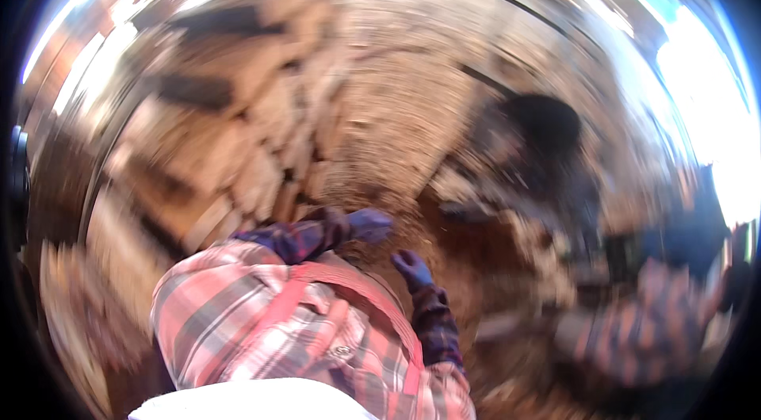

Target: The person picks up cut logs from a pile and stacks them neatly on a wooden rack. The person wears blue gloves and a plaid shirt while handling the wood in a workshop environment.

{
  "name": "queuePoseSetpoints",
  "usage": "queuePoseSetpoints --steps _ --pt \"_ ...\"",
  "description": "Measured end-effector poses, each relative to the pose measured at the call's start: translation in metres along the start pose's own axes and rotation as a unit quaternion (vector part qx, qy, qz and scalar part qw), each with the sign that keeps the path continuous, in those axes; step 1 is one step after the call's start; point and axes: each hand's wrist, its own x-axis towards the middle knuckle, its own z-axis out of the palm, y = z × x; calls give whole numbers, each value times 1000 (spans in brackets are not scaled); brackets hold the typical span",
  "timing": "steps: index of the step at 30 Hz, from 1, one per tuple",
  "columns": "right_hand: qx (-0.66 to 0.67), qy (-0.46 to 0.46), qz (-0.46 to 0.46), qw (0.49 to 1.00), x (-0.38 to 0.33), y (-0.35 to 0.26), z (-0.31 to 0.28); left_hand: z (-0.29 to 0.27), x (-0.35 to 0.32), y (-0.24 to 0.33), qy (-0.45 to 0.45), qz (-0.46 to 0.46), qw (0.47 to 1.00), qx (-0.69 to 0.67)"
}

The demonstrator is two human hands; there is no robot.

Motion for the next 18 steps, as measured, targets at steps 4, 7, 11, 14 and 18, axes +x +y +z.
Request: queuePoseSetpoints --steps 4,7,11,14,18 --pt "14 104 58 993 -81 128 -33 22 2 -69 14 -294 955 25" --pt "91 270 64 956 -156 228 -63 84 51 -78 135 -299 928 179" --pt "290 427 97 851 -256 289 -61 119 112 -106 93 -353 907 212" --pt "341 502 63 792 -294 319 -48 124 155 -122 -41 -348 897 269" --pt "223 517 169 809 -314 318 -36 127 202 -156 -47 -391 861 323"
